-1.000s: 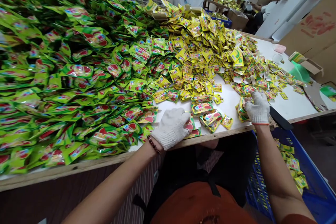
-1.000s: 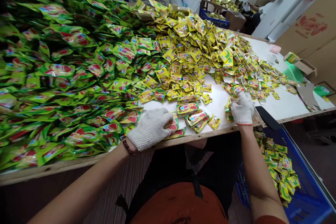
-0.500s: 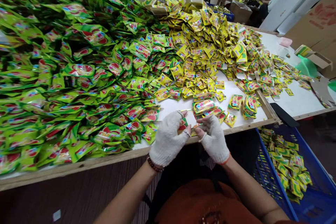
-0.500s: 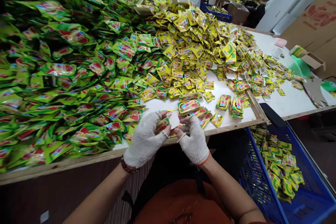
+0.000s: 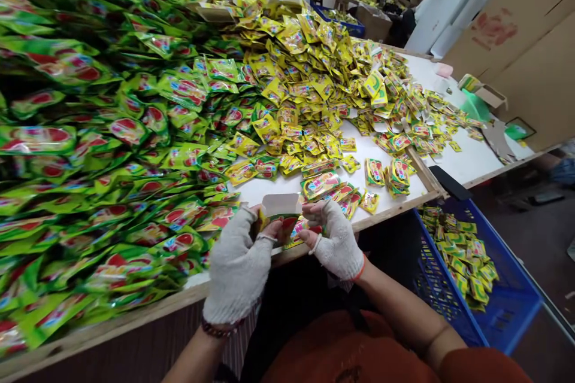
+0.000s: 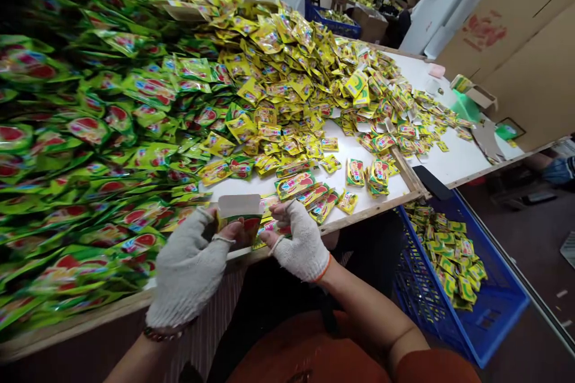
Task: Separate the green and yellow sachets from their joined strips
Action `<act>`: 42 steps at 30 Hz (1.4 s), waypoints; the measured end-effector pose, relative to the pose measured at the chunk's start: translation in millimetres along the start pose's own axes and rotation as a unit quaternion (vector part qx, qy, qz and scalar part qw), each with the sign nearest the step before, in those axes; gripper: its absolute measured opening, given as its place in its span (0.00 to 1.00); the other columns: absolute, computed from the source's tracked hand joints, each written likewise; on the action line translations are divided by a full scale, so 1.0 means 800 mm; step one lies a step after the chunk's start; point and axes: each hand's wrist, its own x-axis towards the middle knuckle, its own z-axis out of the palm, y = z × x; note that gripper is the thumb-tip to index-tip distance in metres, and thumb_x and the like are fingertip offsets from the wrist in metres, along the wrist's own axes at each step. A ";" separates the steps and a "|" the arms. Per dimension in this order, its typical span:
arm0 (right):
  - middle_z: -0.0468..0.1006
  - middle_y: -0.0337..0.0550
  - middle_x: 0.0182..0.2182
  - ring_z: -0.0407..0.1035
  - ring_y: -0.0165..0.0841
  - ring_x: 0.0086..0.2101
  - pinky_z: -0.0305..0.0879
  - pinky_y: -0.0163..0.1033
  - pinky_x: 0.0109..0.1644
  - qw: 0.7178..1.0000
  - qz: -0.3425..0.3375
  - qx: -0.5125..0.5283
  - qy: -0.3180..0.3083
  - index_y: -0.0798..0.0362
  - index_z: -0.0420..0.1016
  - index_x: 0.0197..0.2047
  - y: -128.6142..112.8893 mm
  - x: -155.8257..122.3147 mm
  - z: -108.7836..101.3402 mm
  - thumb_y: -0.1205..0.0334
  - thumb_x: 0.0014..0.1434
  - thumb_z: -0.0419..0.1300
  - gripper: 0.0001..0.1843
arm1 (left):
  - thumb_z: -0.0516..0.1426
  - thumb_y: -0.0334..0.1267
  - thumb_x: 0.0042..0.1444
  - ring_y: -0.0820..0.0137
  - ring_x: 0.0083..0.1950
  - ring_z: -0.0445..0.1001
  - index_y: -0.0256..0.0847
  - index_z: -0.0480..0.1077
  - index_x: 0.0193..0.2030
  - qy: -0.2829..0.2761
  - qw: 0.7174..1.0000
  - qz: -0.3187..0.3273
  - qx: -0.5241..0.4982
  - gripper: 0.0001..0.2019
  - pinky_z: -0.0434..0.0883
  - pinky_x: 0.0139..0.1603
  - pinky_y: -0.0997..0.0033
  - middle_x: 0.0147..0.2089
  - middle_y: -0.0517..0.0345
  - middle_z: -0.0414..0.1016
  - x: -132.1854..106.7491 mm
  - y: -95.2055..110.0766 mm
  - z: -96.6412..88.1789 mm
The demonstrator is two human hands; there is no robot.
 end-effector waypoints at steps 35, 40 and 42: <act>0.82 0.44 0.33 0.77 0.34 0.35 0.73 0.37 0.41 0.945 -0.231 -0.167 -0.160 0.52 0.80 0.41 -0.044 0.042 -0.033 0.57 0.67 0.59 0.10 | 0.58 0.44 0.62 0.65 0.43 0.81 0.42 0.81 0.41 -0.108 0.986 0.124 -0.014 0.12 0.75 0.45 0.69 0.42 0.54 0.84 -0.004 0.022 -0.039; 0.81 0.42 0.31 0.75 0.33 0.32 0.71 0.36 0.38 0.954 -0.176 -0.184 -0.159 0.53 0.82 0.40 -0.052 0.044 -0.031 0.56 0.64 0.62 0.11 | 0.60 0.46 0.60 0.65 0.39 0.81 0.42 0.81 0.42 -0.133 0.990 0.043 -0.027 0.12 0.77 0.42 0.69 0.39 0.57 0.84 0.000 0.031 -0.043; 0.81 0.41 0.30 0.75 0.33 0.32 0.72 0.36 0.38 0.955 -0.169 -0.181 -0.163 0.51 0.82 0.38 -0.053 0.044 -0.030 0.56 0.65 0.61 0.10 | 0.60 0.45 0.60 0.65 0.39 0.81 0.43 0.81 0.41 -0.123 0.991 0.051 -0.030 0.11 0.77 0.41 0.69 0.38 0.57 0.84 0.001 0.029 -0.043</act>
